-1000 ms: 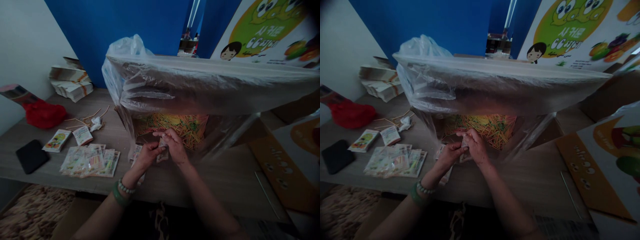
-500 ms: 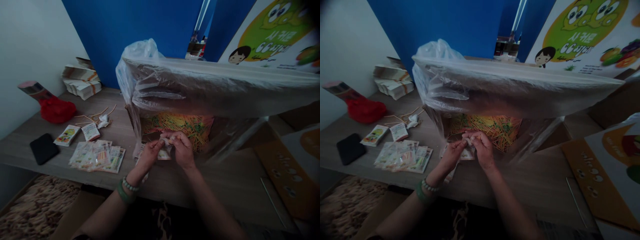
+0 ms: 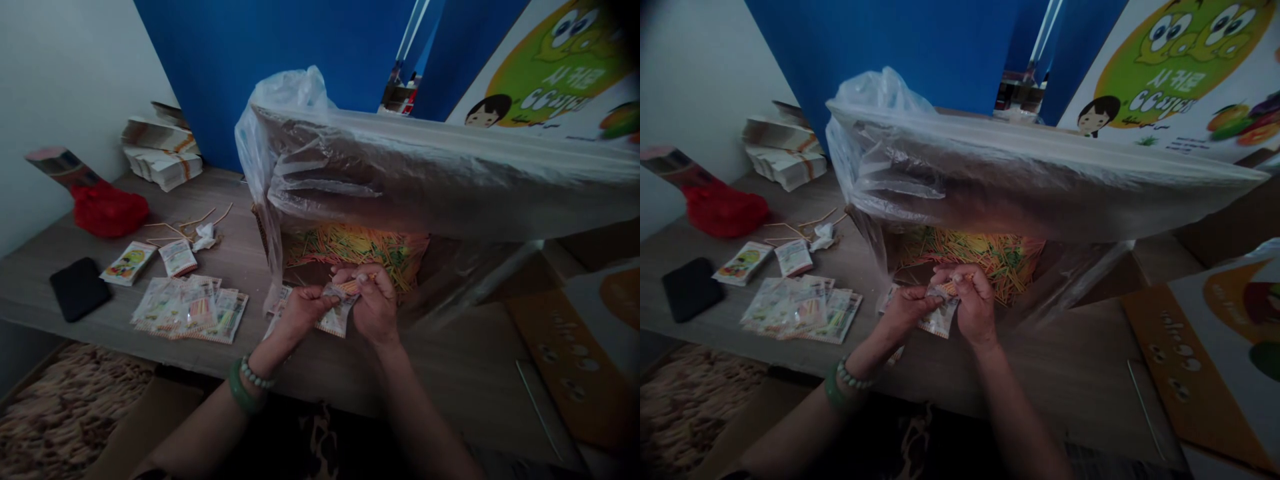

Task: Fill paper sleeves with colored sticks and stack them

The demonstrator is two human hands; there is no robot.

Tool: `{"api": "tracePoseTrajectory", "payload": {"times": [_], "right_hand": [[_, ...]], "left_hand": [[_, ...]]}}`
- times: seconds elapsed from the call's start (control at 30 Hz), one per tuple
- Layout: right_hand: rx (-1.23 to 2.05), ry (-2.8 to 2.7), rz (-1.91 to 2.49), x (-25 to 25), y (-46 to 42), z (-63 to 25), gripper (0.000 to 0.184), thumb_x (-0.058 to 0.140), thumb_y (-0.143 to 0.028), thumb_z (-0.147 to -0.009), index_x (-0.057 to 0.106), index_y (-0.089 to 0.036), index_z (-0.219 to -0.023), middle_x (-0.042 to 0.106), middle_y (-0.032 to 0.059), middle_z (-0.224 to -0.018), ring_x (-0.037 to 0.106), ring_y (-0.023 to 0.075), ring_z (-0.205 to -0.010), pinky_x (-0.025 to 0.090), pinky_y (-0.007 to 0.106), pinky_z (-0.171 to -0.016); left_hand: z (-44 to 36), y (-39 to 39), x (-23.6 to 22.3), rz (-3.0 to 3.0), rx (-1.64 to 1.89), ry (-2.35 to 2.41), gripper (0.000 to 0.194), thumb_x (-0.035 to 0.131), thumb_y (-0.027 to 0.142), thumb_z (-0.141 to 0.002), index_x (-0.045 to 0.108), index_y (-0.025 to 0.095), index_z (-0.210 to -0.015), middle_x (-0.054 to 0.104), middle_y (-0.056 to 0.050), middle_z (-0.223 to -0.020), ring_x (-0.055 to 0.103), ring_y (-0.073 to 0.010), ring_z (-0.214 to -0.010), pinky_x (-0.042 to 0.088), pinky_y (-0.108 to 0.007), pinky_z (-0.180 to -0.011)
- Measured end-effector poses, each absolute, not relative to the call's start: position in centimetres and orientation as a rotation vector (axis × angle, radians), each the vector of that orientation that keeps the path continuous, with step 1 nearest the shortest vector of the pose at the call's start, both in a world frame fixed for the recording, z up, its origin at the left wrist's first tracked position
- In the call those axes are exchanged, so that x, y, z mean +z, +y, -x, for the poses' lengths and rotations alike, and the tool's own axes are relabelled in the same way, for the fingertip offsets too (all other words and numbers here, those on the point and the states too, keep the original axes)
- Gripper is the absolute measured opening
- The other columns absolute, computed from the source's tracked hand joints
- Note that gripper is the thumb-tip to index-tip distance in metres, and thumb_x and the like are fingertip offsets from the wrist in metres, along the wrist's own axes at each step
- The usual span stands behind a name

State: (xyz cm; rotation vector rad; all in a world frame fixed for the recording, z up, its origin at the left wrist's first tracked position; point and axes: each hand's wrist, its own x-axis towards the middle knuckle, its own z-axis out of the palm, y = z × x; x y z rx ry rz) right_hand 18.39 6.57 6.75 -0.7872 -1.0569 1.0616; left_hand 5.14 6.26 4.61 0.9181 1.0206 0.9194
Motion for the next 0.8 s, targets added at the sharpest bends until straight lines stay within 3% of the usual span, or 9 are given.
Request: {"api": "tracePoseTrajectory", "payload": {"times": [0.3,0.4,0.53,0.63,0.8], "right_hand": [[1.031,-1.142,0.799,6.8,6.9,-18.4,0.013,0.059,-0.038,-0.092,0.062,-0.028,-0.084,0.073,-0.0010,-0.076,0.069,0.0220,-0.096,0.049,0.048,-0.097],[1.108,-1.198,0.874,6.4,7.0,-18.7,0.017,0.057,-0.037,-0.093,0.064,-0.026,-0.081,0.076,0.0026,-0.098,0.064,0.0229,-0.112,0.047,0.046,-0.100],[1.157,-1.211,0.978,5.6,7.4,-18.8,0.022,0.056,-0.038,-0.093,0.070,-0.025,-0.083,0.067,0.0029,-0.130,0.060,0.0236,-0.121,0.045,0.044,-0.104],[1.164,-1.159,1.012,5.4,7.7,-18.6,0.023,0.056,-0.039,-0.092,0.073,-0.026,-0.084,0.070,0.0029,-0.126,0.061,0.0240,-0.121,0.045,0.045,-0.105],[1.155,-1.112,0.987,5.8,8.2,-18.6,0.021,0.058,-0.039,-0.091,0.075,-0.028,-0.095,0.074,0.0019,-0.117,0.062,0.0228,-0.121,0.041,0.048,-0.110]], "left_hand": [[-5.1,6.3,4.6,-0.859,0.929,0.994,0.031,0.082,0.045,-0.065,0.075,0.016,-0.074,0.067,-0.001,-0.067,0.053,-0.0117,-0.060,0.044,-0.028,-0.062],[-5.1,6.5,4.2,-0.955,0.971,1.023,0.029,0.077,0.046,-0.070,0.075,0.017,-0.074,0.067,-0.001,-0.066,0.053,-0.0128,-0.061,0.044,-0.028,-0.062],[-5.1,6.6,3.7,-1.206,1.110,1.213,0.021,0.071,0.037,-0.078,0.077,0.021,-0.089,0.074,-0.005,-0.083,0.061,-0.0195,-0.076,0.047,-0.031,-0.072],[-5.1,6.3,3.5,-1.359,1.241,1.382,0.024,0.072,0.032,-0.079,0.076,0.024,-0.101,0.075,-0.007,-0.095,0.064,-0.0235,-0.085,0.048,-0.032,-0.077],[-5.5,7.1,4.0,-1.465,1.275,1.189,0.014,0.064,0.029,-0.086,0.075,0.022,-0.088,0.073,-0.006,-0.089,0.065,-0.0212,-0.085,0.048,-0.030,-0.082]]}}
